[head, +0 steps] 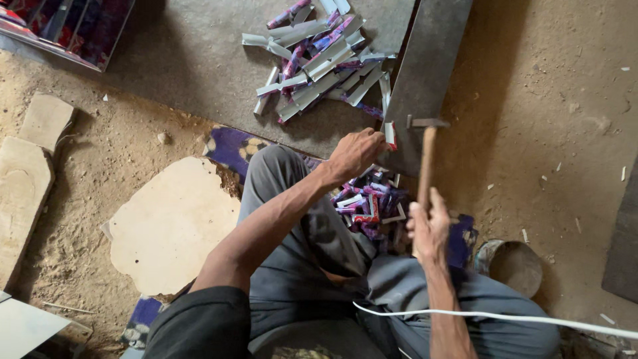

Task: The person sits on the floor and uses a hammer to repeatedly strike small metal strips against a metal edge, breaking them into smaller pieces. The person handles the strips one at a time, striking them until they break, then discards the pieces onto a growing pile.

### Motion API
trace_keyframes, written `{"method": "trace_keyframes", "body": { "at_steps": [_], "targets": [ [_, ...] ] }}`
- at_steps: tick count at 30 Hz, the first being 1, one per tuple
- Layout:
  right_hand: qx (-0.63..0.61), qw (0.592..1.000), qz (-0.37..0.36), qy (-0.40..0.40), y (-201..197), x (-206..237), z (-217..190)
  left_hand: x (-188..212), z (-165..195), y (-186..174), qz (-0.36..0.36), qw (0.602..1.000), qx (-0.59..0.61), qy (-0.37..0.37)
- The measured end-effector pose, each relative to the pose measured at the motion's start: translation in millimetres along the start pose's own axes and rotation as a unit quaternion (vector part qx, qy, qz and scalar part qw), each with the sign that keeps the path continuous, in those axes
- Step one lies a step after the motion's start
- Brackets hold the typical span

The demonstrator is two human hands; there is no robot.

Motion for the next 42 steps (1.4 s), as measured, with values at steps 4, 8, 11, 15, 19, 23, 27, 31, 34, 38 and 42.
{"method": "trace_keyframes", "body": {
  "at_steps": [4,8,11,15,19,23,27,31,34,38,42],
  "targets": [
    [0.304,0.855,0.123,-0.402,-22.6,36.8,-36.4,-2.8,1.4,2.2,0.0,1.0,-0.018,-0.006],
    [0.345,0.852,0.098,-0.38,-24.0,53.5,-60.3,-5.6,6.0,-2.0,-0.009,1.0,-0.03,0.003],
    [0.368,0.878,0.061,-0.3,-15.9,51.5,-71.2,-5.0,6.7,-4.9,-0.021,0.999,-0.022,-0.029],
    [0.331,0.87,0.092,-0.354,-14.4,50.5,-78.4,-1.4,5.5,-7.2,0.008,1.0,0.001,-0.007],
    [0.34,0.89,0.075,-0.293,-18.7,53.3,-70.8,2.9,2.7,-4.7,-0.012,0.999,0.019,-0.047],
    [0.301,0.891,0.077,-0.33,-21.7,58.6,-56.4,7.4,-1.2,-4.0,0.02,0.999,0.029,-0.013],
    [0.308,0.891,0.105,-0.316,-22.4,64.3,-36.2,10.7,-3.5,-1.1,0.022,0.999,0.025,-0.012],
    [0.258,0.914,0.071,-0.305,-16.1,60.0,-18.7,14.8,0.3,-3.6,0.002,1.0,0.006,-0.031],
    [0.288,0.911,0.093,-0.28,-14.6,51.4,-11.6,15.9,10.7,-12.1,0.029,0.998,0.022,0.057],
    [0.247,0.938,0.088,-0.226,-16.9,46.5,-6.4,-1.9,21.0,-13.7,-0.016,0.968,0.159,-0.194],
    [0.234,0.941,0.11,-0.218,-23.5,56.2,-4.4,-20.2,16.1,-18.3,-0.03,0.929,0.147,-0.338]
  ]
}}
Point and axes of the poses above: each hand's wrist, its own x-axis away from the middle knuckle, its own y-axis out of the palm, z = x × y, the point moved 1 cm from there along -x, towards the middle knuckle, and after that the axes turned 2 degrees about x, right-handed, at the moved point
